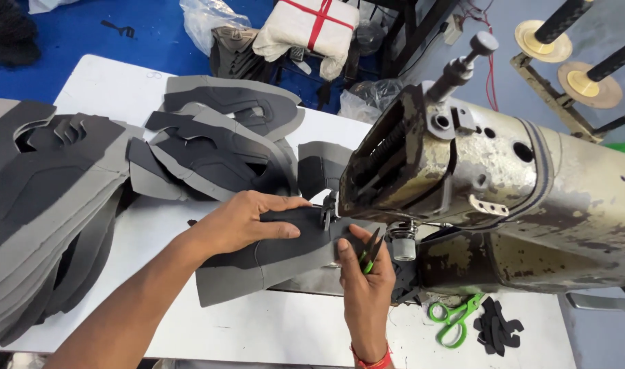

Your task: Stitching together pieces of shoe uppers using an industrial sewing machine.

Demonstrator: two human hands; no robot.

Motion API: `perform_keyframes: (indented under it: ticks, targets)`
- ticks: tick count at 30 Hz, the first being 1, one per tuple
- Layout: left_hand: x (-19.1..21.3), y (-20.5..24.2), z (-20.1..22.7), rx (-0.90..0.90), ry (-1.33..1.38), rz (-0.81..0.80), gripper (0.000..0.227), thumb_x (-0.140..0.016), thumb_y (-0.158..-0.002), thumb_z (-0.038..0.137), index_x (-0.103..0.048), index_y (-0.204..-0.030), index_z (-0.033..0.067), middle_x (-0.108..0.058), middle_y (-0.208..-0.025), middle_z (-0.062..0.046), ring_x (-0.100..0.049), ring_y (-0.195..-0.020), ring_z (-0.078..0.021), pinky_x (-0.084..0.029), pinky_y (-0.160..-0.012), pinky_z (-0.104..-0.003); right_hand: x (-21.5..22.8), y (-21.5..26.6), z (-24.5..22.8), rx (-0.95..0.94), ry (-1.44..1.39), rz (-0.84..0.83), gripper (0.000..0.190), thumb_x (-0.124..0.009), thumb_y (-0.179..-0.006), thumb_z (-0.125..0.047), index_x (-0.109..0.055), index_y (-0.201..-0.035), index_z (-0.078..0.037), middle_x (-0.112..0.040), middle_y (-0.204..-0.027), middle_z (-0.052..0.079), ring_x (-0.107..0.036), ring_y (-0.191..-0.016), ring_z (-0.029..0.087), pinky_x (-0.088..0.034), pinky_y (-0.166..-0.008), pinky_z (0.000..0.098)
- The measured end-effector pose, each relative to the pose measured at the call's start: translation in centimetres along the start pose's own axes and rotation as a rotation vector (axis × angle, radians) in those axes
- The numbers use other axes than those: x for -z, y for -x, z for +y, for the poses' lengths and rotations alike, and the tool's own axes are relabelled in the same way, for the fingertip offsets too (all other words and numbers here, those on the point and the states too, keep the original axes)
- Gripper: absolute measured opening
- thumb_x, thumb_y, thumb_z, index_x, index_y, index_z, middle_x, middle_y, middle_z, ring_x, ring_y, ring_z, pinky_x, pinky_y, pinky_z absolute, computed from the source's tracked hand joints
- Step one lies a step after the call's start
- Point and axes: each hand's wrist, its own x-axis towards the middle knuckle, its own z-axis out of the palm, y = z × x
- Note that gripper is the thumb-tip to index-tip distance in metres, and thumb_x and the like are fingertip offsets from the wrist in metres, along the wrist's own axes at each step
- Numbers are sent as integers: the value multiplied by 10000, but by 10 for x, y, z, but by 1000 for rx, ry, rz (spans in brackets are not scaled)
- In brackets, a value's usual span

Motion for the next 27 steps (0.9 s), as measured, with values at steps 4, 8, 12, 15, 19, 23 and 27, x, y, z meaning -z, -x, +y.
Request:
perform_keyframes:
  ticks: [4,8,12,15,19,23,27]
  targets:
    - [4,-1,4,-9,-107,3,598,-801,-789,404,-693,-1329,171,-719,-1338,-50,-680,-1190,-146,-515,-1010,-338,7,3,25,30,-150,6,219,-655,-1003,-211,-570,-1059,-18,-638,-747,24,-553,-602,48,-367,-466,211]
    - [-8,3,2,17,-120,25,526,-782,-842,383,-738,-1299,125,-771,-1149,-56,-690,-998,-115,-551,-884,-334,30,8,58,-84,-255,20,186,-657,-998,-203,-586,-1033,-35,-619,-735,42,-470,-543,47,-343,-447,208]
    - [-47,29,17,186,145,-19,673,-707,-882,286,-507,-1496,99,-753,-920,-49,-646,-711,-98,-556,-643,-296,57,16,59,35,3,-14,337,-665,-957,-137,-622,-1269,-19,-676,-843,38,-530,-658,72,-414,-570,207]
    - [-69,44,17,211,255,3,771,-657,-919,231,-327,-1601,91,-694,-835,-60,-627,-652,-103,-564,-607,-268,62,23,43,14,173,-71,587,-760,-829,-78,-587,-1389,-38,-595,-851,-20,-546,-771,61,-438,-719,189]
    - [-79,54,11,159,360,26,738,-608,-973,180,-242,-1603,67,-618,-773,-54,-639,-670,-101,-578,-654,-262,69,21,35,-25,315,-120,688,-813,-792,-69,-571,-1437,-51,-562,-738,-18,-528,-720,66,-422,-703,186]
    - [-85,54,4,143,382,16,723,-585,-985,168,-220,-1601,67,-635,-764,-52,-645,-674,-100,-576,-677,-261,76,19,43,12,387,-79,652,-817,-792,-67,-624,-1414,-44,-519,-742,-24,-482,-687,75,-387,-668,197]
    - [-88,48,-7,101,423,37,708,-579,-993,167,-233,-1601,60,-656,-760,-57,-644,-686,-98,-573,-689,-265,73,15,41,43,353,-72,604,-795,-822,-60,-633,-1403,-26,-521,-740,-36,-488,-702,57,-390,-689,180]
